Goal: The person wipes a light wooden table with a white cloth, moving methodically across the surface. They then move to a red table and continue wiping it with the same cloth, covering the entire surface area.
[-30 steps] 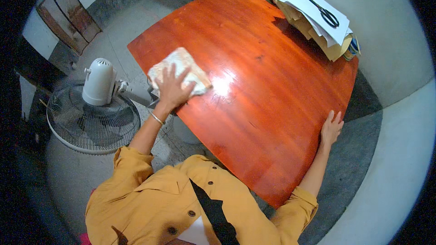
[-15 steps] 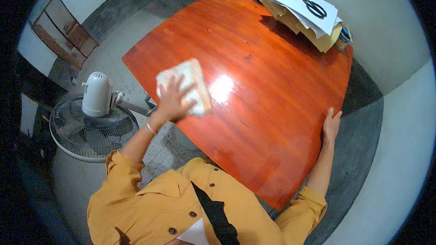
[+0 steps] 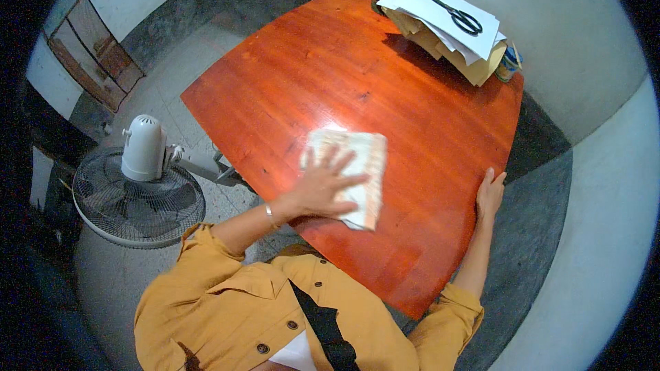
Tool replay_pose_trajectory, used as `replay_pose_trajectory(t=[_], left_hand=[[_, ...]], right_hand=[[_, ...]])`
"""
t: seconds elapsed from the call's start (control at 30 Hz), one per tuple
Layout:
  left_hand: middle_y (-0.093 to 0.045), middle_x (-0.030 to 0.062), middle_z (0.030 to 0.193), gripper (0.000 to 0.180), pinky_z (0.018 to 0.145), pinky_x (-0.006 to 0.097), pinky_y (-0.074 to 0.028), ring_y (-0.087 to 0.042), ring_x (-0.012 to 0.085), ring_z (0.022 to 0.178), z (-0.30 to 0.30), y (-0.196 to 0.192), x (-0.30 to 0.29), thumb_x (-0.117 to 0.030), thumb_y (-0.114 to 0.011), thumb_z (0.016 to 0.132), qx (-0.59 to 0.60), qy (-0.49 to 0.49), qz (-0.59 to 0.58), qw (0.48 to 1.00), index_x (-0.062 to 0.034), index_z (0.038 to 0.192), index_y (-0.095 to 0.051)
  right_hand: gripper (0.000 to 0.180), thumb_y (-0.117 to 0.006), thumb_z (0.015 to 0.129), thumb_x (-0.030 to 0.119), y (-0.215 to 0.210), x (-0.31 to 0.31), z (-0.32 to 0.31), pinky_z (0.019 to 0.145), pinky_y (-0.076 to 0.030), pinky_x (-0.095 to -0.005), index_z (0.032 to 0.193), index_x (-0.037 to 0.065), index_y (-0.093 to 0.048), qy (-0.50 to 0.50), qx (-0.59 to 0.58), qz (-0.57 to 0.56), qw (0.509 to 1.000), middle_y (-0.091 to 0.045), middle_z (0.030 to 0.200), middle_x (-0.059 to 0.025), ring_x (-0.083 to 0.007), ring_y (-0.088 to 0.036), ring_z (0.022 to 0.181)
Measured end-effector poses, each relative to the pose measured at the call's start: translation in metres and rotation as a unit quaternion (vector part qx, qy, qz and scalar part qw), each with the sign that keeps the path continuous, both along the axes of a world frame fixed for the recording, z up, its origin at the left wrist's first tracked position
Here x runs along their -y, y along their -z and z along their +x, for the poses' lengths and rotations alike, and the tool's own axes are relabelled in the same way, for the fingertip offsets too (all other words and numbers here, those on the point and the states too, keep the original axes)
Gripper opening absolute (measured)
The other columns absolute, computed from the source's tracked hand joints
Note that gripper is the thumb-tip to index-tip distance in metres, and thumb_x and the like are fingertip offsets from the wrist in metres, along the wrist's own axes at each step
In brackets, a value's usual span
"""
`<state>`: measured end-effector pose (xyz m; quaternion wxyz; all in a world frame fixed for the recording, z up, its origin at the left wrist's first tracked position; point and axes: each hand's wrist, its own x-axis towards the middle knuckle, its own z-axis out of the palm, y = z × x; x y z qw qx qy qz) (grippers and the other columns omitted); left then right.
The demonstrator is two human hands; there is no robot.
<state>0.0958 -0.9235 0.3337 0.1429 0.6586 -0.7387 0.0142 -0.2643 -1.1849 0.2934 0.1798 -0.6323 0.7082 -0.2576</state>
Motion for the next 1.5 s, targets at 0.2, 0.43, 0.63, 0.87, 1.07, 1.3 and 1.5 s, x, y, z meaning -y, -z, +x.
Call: replay_pose_trajectory(t=[0.2,0.43,0.63,0.87,1.07,1.3,1.5], left_hand=[[-0.025,0.0154,0.155,0.065,0.099,0.080,-0.005,-0.014,0.0472,0.141,0.119,-0.008,0.015,-0.065,-0.054,0.081,0.001,-0.294,0.036,0.955,-0.0380,0.139,-0.045],[-0.024,0.0163,0.154,0.064,0.098,0.081,-0.006,-0.015,0.0491,0.140,0.085,0.004,0.074,-0.065,-0.049,0.083,0.009,-0.194,0.012,0.981,-0.0369,0.140,-0.044],[-0.029,0.0142,0.153,0.061,0.100,0.079,-0.010,-0.020,0.0468,0.140,-0.010,-0.013,0.013,-0.063,-0.055,0.080,-0.037,0.194,0.028,0.980,-0.0372,0.136,-0.050],[-0.025,0.0179,0.154,0.067,0.100,0.079,-0.005,-0.017,0.0459,0.141,0.135,-0.006,0.068,-0.065,-0.055,0.080,0.012,-0.195,0.033,0.980,-0.0377,0.140,-0.044],[-0.026,0.0139,0.154,0.066,0.101,0.078,-0.009,-0.021,0.0470,0.139,0.100,0.017,0.138,-0.065,-0.048,0.083,0.050,-0.122,-0.018,0.991,-0.0376,0.142,-0.041],[-0.025,0.0117,0.155,0.064,0.102,0.077,-0.012,-0.017,0.0439,0.142,-0.003,-0.010,0.043,-0.065,-0.054,0.080,-0.004,0.235,0.032,0.971,-0.0395,0.138,-0.046],[-0.025,0.0159,0.154,0.067,0.101,0.077,-0.008,-0.016,0.0462,0.141,0.125,-0.001,0.093,-0.065,-0.057,0.078,0.015,-0.099,0.027,0.995,-0.0400,0.140,-0.045]], right_hand=[[0.078,-0.032,0.097,0.058,-0.012,-0.006,0.013,0.104,-0.036,-0.0462,0.148,-0.001,-0.023,0.017,-0.010,0.017,1.000,-0.042,0.140,-0.0284,-0.0416,-0.043,0.127],[0.081,-0.032,0.096,0.060,-0.010,-0.004,0.018,0.104,-0.035,-0.0463,0.147,-0.002,-0.024,0.006,-0.014,0.005,1.000,-0.042,0.139,-0.0293,-0.0427,-0.043,0.127],[0.079,-0.032,0.096,0.059,-0.005,-0.003,0.003,0.104,-0.036,-0.0458,0.147,-0.002,-0.026,0.011,-0.009,-0.005,1.000,-0.044,0.138,-0.0300,-0.0433,-0.043,0.127],[0.080,-0.032,0.096,0.060,-0.019,-0.012,0.017,0.104,-0.036,-0.0473,0.148,0.000,-0.024,0.028,-0.036,0.036,0.998,-0.042,0.139,-0.0292,-0.0440,-0.044,0.126],[0.078,-0.032,0.096,0.059,-0.016,-0.007,0.027,0.103,-0.037,-0.0484,0.148,0.003,-0.023,0.019,-0.042,0.029,0.999,-0.043,0.138,-0.0293,-0.0448,-0.046,0.123],[0.078,-0.033,0.096,0.059,-0.005,-0.007,0.011,0.102,-0.038,-0.0477,0.147,0.001,-0.026,0.017,-0.018,-0.001,1.000,-0.045,0.135,-0.0307,-0.0439,-0.046,0.123],[0.079,-0.031,0.096,0.060,-0.021,-0.017,0.021,0.101,-0.038,-0.0485,0.147,0.000,-0.024,0.041,-0.058,0.019,0.997,-0.046,0.134,-0.0306,-0.0443,-0.048,0.121]])
